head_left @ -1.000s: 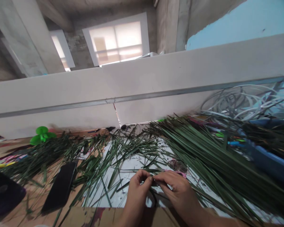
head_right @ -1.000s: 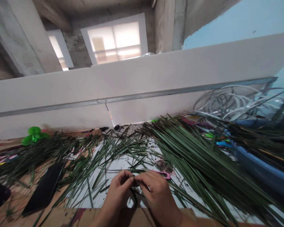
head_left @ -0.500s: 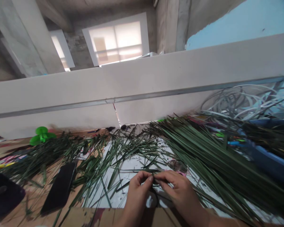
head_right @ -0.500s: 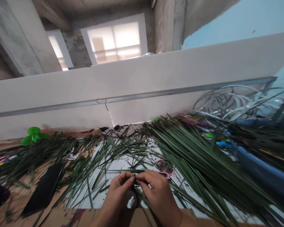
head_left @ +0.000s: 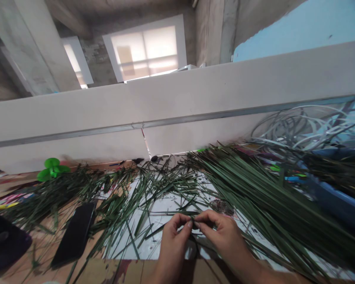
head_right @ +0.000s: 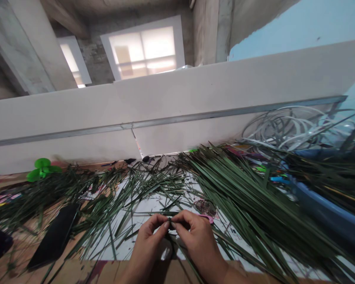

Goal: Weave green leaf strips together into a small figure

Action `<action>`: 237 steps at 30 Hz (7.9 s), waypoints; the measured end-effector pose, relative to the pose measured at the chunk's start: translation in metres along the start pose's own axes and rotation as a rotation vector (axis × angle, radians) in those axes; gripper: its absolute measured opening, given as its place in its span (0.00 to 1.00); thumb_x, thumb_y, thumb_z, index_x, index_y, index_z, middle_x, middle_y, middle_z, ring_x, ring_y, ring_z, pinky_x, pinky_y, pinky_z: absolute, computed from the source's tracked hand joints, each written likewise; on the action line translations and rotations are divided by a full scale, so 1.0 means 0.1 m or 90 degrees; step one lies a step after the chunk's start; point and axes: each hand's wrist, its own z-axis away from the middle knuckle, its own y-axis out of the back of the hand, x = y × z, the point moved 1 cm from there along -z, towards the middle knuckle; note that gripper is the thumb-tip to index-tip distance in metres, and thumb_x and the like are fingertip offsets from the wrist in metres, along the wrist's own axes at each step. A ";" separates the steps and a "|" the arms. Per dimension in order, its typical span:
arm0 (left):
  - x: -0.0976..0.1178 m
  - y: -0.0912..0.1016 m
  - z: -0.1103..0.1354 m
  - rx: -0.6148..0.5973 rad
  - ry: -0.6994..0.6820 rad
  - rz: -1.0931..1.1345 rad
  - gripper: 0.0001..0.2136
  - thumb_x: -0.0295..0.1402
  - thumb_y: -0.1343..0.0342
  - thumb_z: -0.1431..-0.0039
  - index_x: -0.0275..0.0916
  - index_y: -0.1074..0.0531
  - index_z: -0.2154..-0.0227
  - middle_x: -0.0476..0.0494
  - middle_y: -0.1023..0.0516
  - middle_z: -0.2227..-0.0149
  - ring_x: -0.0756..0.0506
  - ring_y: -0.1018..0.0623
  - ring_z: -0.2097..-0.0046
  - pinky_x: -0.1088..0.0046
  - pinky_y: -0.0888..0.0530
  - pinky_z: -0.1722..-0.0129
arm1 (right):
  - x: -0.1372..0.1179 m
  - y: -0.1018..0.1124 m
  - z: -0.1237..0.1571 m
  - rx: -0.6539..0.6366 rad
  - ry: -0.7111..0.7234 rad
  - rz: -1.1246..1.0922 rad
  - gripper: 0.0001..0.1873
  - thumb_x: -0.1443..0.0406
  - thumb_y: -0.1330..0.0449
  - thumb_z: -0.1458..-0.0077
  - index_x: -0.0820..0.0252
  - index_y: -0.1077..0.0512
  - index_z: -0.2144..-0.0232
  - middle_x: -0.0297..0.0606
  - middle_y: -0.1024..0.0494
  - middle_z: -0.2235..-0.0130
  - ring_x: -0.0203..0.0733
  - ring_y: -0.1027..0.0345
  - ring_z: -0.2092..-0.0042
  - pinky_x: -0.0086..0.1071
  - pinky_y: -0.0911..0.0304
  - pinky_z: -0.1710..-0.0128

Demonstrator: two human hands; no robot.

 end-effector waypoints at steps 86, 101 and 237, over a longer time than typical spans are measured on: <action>0.05 0.09 -0.03 -0.020 -0.186 -0.333 0.06 0.28 0.41 0.43 0.42 0.20 0.68 0.44 0.17 0.65 0.39 0.23 0.58 0.60 0.32 0.53 | -0.07 0.09 -0.04 -0.058 0.022 -0.061 0.06 0.61 0.46 0.38 0.55 0.32 0.65 0.39 0.28 0.56 0.47 0.36 0.55 0.38 0.41 0.56; 0.12 0.10 0.01 -0.011 -0.304 -0.452 0.07 0.25 0.42 0.41 0.44 0.22 0.67 0.50 0.17 0.67 0.42 0.21 0.61 0.49 0.42 0.42 | -0.10 0.10 -0.07 -0.106 -0.009 -0.020 0.09 0.60 0.44 0.40 0.58 0.31 0.70 0.32 0.31 0.70 0.41 0.38 0.66 0.34 0.44 0.65; 0.07 0.10 -0.18 -0.195 -0.018 -0.040 0.23 0.27 0.34 0.56 0.36 0.26 0.54 0.53 0.28 0.77 0.49 0.29 0.74 0.72 0.32 0.68 | -0.15 0.16 -0.20 -0.124 -0.186 -0.311 0.20 0.51 0.29 0.57 0.61 0.24 0.73 0.31 0.29 0.74 0.37 0.41 0.70 0.32 0.46 0.68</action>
